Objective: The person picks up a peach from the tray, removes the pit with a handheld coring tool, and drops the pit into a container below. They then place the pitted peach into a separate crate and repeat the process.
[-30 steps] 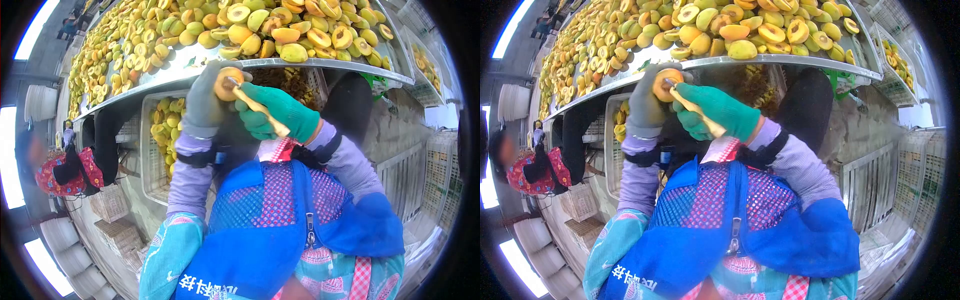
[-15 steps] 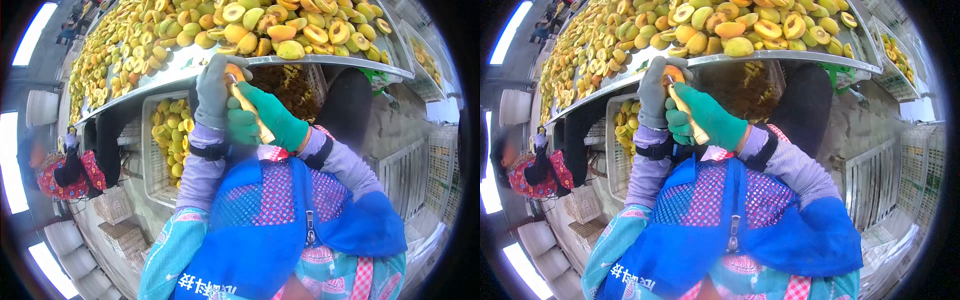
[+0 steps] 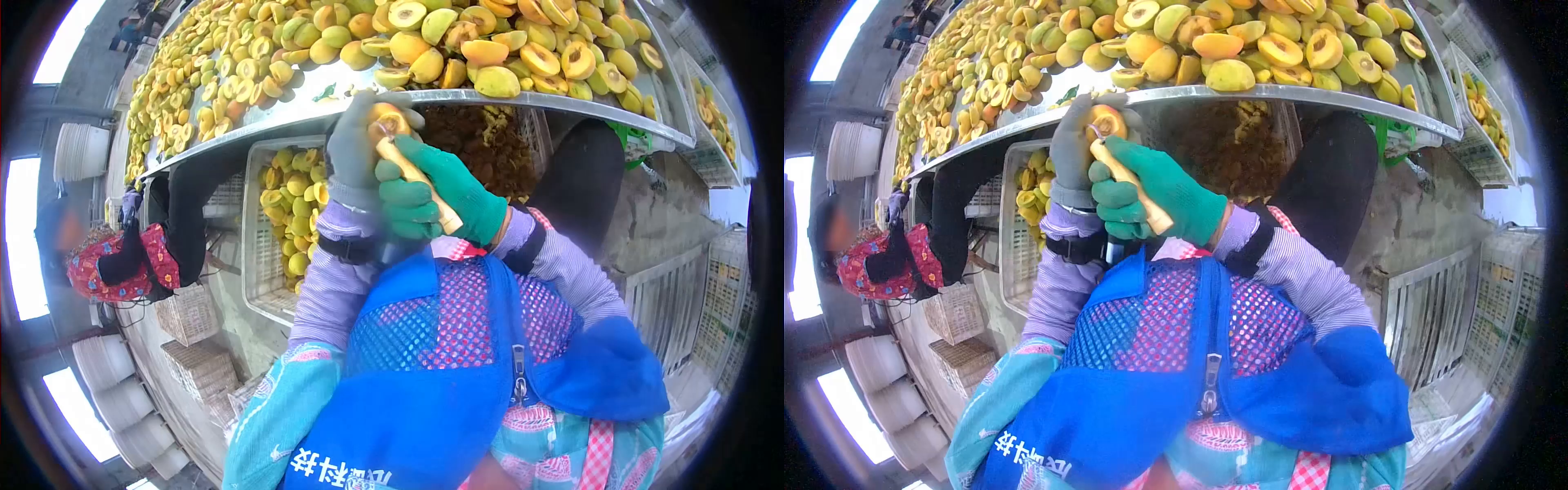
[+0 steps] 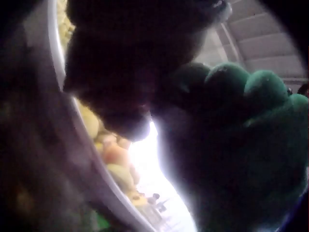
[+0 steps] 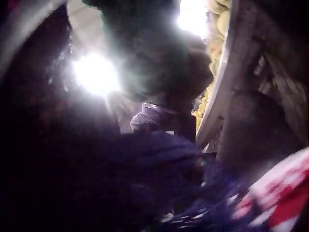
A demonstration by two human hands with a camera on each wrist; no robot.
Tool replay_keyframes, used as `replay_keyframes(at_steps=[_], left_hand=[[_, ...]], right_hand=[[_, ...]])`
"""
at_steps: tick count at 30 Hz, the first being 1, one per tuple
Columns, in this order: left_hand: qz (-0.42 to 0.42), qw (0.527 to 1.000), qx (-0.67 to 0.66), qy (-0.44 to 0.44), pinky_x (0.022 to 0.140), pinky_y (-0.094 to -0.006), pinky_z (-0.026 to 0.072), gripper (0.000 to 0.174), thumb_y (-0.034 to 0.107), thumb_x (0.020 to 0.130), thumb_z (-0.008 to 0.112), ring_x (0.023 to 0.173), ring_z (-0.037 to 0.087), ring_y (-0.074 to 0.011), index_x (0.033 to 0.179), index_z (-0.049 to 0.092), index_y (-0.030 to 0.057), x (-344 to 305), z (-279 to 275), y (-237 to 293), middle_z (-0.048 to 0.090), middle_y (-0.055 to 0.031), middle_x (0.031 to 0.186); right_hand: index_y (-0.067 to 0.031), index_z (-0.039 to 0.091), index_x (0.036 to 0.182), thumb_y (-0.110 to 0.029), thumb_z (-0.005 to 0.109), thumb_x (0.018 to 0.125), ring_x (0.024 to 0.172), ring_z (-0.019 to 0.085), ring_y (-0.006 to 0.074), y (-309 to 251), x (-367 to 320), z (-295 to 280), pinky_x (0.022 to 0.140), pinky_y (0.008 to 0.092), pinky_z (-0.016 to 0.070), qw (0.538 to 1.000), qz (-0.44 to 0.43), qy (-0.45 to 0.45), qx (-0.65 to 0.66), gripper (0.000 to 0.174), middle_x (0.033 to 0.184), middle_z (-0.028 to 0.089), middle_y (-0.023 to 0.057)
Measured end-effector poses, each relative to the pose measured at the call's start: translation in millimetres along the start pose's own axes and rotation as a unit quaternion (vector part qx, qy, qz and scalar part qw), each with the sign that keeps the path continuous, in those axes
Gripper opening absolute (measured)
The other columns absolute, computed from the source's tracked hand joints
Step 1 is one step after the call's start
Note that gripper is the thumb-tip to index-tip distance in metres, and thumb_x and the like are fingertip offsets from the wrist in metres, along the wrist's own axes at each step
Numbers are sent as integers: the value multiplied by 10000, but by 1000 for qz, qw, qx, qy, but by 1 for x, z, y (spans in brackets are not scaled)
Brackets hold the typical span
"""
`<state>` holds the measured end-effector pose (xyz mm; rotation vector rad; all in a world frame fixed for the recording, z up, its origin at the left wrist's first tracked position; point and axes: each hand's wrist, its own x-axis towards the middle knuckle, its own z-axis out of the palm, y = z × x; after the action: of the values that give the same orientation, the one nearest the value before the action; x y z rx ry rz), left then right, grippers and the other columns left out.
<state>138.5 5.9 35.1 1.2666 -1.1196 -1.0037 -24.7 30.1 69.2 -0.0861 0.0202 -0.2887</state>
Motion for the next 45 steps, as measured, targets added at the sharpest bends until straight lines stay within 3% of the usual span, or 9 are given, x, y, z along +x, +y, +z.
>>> replay_keyframes(at_steps=[4,7,13,18,26,29,33,42,45], left_hand=[[-177,967,-127,134,676,-258,479,358,335,906,520,734,604,-177,963,632,-1,-28,-43,55,666,-123,902],[-24,839,536,96,779,-381,492,486,469,887,498,904,650,-307,978,663,20,5,-95,41,673,-193,967],[-97,726,674,-96,883,-429,469,505,412,754,611,1008,603,-395,1125,619,70,106,36,35,630,-268,1033],[-31,804,582,-118,865,-415,481,488,355,731,689,996,616,-372,1103,602,51,121,-1,28,647,-230,1019],[-14,826,553,-110,827,-366,488,394,226,756,679,932,631,-300,1088,581,38,118,8,38,637,-184,1006],[-75,987,84,-114,821,-347,500,316,141,789,635,937,627,-249,1072,589,7,97,-18,30,651,-141,991],[-114,955,-213,-170,759,-314,507,226,26,829,596,892,626,-219,1053,598,-8,44,1,30,647,-109,963],[257,891,371,-48,783,-289,508,388,285,995,399,858,633,-202,1080,589,-43,14,12,30,645,-135,965],[111,989,94,-32,748,-270,501,381,283,994,407,829,628,-180,1044,613,-34,13,24,33,646,-106,930]], right_hand=[[-125,500,867,-457,439,948,436,380,116,-6,-29,-12,400,276,327,999,-32,41,-9,347,575,412,-29],[-120,503,871,-455,479,934,443,408,123,-7,-47,-57,404,281,352,966,-52,251,-15,342,593,444,-23],[-113,530,921,-460,514,927,484,456,100,-18,-44,-13,426,247,372,869,-154,380,-275,348,642,509,-3],[-11,573,922,-369,499,942,622,576,250,-46,-19,-21,587,379,449,643,-316,420,-557,366,699,584,154],[-1,558,896,-340,490,950,716,594,406,-50,8,-26,615,455,449,579,-358,423,-598,350,745,601,235],[-11,553,917,-336,485,951,687,599,423,-40,3,-20,587,493,453,465,-364,425,-686,334,718,603,238],[4,540,929,-328,451,964,651,598,418,-27,14,-26,556,513,456,405,-324,368,-772,345,700,597,236],[6,539,997,-268,424,972,663,588,411,-11,12,-38,549,507,451,264,-364,280,-848,298,822,587,229],[4,541,1033,-228,435,965,639,574,421,-4,17,-38,547,513,443,290,-374,304,-827,263,847,579,213]])
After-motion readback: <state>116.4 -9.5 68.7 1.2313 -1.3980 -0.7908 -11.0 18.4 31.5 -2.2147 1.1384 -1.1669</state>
